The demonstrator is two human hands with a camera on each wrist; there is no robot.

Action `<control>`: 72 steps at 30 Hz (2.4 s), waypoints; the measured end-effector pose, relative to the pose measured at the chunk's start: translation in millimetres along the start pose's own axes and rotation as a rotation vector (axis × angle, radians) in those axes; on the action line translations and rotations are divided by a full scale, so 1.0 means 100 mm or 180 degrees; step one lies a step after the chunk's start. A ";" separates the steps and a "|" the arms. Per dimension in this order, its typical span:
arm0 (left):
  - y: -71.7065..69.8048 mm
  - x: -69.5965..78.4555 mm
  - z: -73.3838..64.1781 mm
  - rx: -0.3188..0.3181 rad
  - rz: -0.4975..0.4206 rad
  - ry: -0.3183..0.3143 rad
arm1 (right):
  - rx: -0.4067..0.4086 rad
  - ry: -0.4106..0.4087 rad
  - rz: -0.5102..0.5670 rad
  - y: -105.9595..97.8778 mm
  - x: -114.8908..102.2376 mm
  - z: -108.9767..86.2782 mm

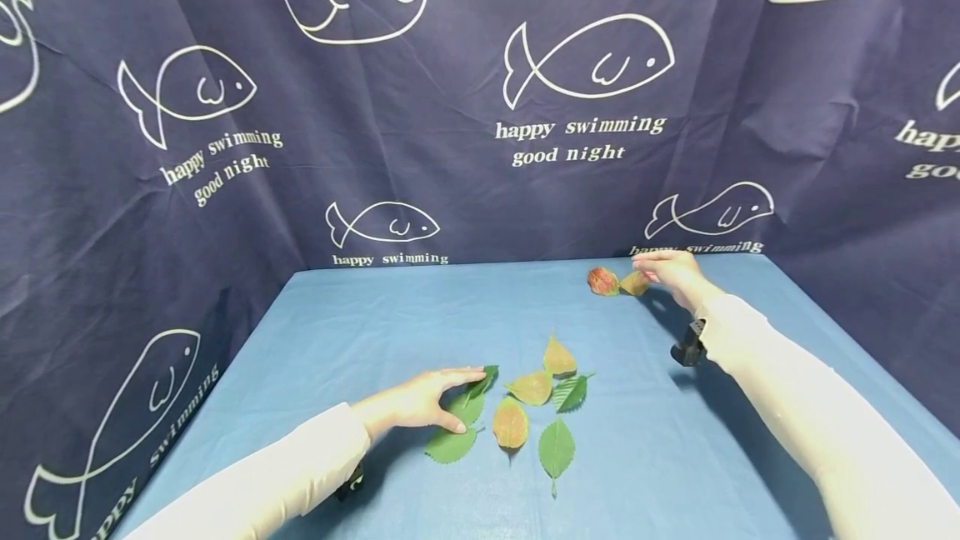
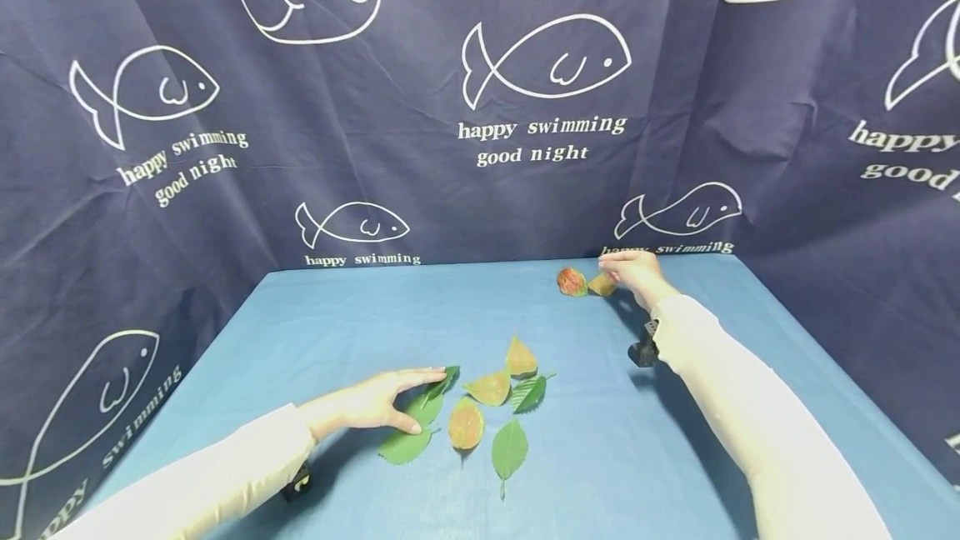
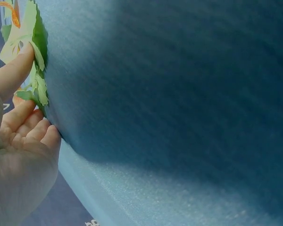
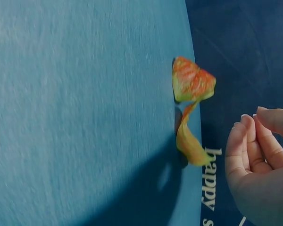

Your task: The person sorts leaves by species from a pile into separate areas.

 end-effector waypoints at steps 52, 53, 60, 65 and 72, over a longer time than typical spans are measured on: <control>0.01 0.02 0.00 -0.0002 -0.0004 -0.0003 | -0.1035 0.0107 -0.0008 0.82 -0.17 -0.38; 0.01 0.02 0.00 -0.0005 0.0001 -0.0013 | -0.1033 0.0131 -0.0014 0.83 -0.16 -0.38; 0.00 0.03 0.00 -0.0030 -0.0024 -0.0003 | -0.1148 0.0153 0.0027 0.91 -0.16 -0.45; 0.01 0.01 0.00 -0.0009 -0.0036 0.0014 | -0.1351 0.0099 -0.0025 0.97 -0.15 -0.49; 0.02 0.00 0.00 0.0001 -0.0031 0.0013 | -0.1504 0.0100 -0.0136 1.06 -0.09 -0.58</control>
Point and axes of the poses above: each hand's wrist, its own z-axis towards the middle knuckle, its own y-axis out of the palm, x = y × z, the point moved 4 cm from there along z, towards the middle knuckle, and after that the axes turned 4 degrees about x, right-handed, at the moved point
